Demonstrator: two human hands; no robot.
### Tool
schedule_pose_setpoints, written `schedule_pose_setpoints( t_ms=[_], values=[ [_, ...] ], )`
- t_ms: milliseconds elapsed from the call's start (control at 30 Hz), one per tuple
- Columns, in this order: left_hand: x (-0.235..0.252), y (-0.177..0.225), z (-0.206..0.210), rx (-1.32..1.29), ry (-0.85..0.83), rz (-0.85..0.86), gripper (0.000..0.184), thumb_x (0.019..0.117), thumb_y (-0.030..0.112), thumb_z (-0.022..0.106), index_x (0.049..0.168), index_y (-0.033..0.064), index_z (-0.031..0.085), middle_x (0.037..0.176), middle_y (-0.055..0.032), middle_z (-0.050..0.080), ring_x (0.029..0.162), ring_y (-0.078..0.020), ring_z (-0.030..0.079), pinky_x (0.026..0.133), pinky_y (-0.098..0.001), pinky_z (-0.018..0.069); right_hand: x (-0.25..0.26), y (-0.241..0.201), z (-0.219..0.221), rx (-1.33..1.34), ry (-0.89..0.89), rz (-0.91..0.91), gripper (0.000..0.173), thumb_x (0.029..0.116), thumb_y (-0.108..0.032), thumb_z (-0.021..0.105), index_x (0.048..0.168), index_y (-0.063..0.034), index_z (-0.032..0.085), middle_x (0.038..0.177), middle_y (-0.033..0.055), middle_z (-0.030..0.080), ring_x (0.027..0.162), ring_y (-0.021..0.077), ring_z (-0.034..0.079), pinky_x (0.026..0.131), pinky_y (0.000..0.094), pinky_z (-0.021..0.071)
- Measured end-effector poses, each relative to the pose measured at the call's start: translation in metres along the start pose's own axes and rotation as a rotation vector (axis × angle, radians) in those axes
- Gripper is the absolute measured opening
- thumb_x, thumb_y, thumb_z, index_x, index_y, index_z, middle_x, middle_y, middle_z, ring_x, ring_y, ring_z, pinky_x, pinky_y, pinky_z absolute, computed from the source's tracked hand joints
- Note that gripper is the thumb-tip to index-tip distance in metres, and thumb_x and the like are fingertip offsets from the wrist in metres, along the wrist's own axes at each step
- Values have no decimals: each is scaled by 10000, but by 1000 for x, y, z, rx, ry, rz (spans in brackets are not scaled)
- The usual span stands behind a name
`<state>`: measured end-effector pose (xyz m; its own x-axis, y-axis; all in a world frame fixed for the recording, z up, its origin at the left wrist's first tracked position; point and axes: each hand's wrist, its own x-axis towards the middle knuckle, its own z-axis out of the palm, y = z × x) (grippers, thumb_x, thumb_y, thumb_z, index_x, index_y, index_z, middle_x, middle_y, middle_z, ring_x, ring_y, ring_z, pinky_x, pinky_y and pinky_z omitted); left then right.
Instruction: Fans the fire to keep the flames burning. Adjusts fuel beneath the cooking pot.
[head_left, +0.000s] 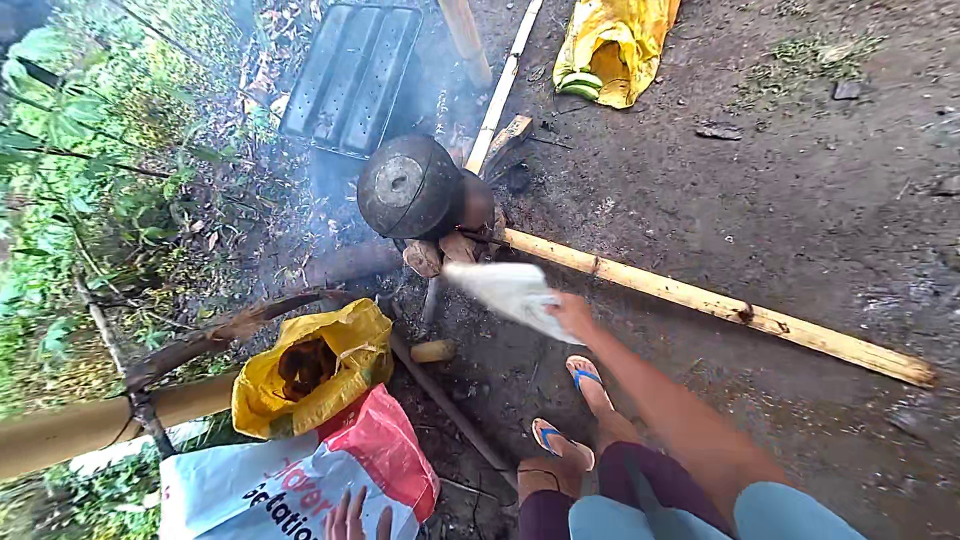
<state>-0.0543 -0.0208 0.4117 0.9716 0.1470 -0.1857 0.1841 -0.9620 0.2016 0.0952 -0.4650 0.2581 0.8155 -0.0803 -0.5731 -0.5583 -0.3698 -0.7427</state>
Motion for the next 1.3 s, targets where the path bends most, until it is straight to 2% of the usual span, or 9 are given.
schedule_pose_setpoints(
  t_ms=[100, 167, 467, 700, 800, 1033, 1133, 1200, 1300],
  values=[
    [59, 33, 43, -92, -78, 59, 578, 958, 158, 681, 1405, -160, 500, 1509, -407, 400, 1427, -585, 357, 1179, -676, 284, 19, 43, -33, -40, 209, 174, 447, 1058, -207, 570, 1476, -48, 553, 1361, 284, 630, 1310, 461, 574, 1130, 626, 399],
    [109, 58, 88, -99, -138, 59, 594, 960, 181, 696, 1431, -121, 498, 1529, -371, 404, 1431, -539, 389, 1168, -651, 330, 31, 79, -36, -75, 214, 267, 445, 1060, -209, 570, 1476, -52, 553, 1367, 287, 624, 1314, 479, 563, 1124, 650, 388],
    [350, 151, 308, 5, -227, 98, 767, 977, 315, 699, 1550, -64, 357, 1619, -346, 272, 1481, -492, 347, 1199, -562, 338, 90, 218, 61, 18, 245, 511, 371, 1061, -163, 577, 1410, -43, 612, 1313, 308, 647, 1268, 513, 584, 1092, 689, 389],
    [450, 217, 388, -95, -118, -247, 1086, 898, 391, 803, 1620, -29, 110, 1628, -330, 236, 1389, -450, 485, 1088, -498, 488, 114, 231, 106, 161, 439, 626, 403, 1060, -184, 591, 1435, -35, 593, 1328, 300, 644, 1292, 492, 575, 1115, 664, 368],
    [462, 229, 403, -41, -41, -327, 1084, 897, 356, 808, 1620, -25, 96, 1610, -336, 257, 1342, -440, 531, 1037, -462, 528, 115, 240, 110, 215, 415, 657, 349, 1023, -186, 660, 1330, -20, 668, 1266, 279, 680, 1250, 452, 611, 1089, 649, 400],
    [472, 239, 400, 133, -157, -363, 1069, 934, 418, 750, 1626, -13, 59, 1618, -306, 258, 1295, -392, 580, 1024, -432, 530, 115, 256, 108, 219, 283, 674, 275, 1021, -177, 664, 1213, 14, 711, 1202, 278, 698, 1209, 435, 627, 1074, 625, 418],
    [461, 224, 377, 80, -179, -290, 1096, 889, 464, 788, 1636, 19, 121, 1626, -332, 239, 1356, -483, 497, 1067, -540, 482, 92, 241, 84, 204, 474, 612, 306, 1022, -191, 663, 1199, 55, 705, 1198, 322, 682, 1205, 485, 613, 1073, 674, 392],
    [436, 198, 350, 18, -158, -212, 1043, 903, 466, 767, 1636, 27, 167, 1622, -373, 207, 1356, -562, 457, 1050, -641, 455, 65, 209, 65, 173, 608, 511, 346, 1029, -166, 640, 1295, 55, 668, 1230, 339, 673, 1216, 520, 610, 1075, 705, 379],
    [364, 136, 304, 45, -117, -165, 894, 945, 425, 715, 1609, 18, 276, 1603, -374, 266, 1351, -591, 450, 1023, -720, 432, 14, 142, 57, 110, 630, 290, 340, 1012, -121, 620, 1305, 42, 675, 1150, 312, 715, 1076, 491, 696, 975, 693, 489]
  ],
)
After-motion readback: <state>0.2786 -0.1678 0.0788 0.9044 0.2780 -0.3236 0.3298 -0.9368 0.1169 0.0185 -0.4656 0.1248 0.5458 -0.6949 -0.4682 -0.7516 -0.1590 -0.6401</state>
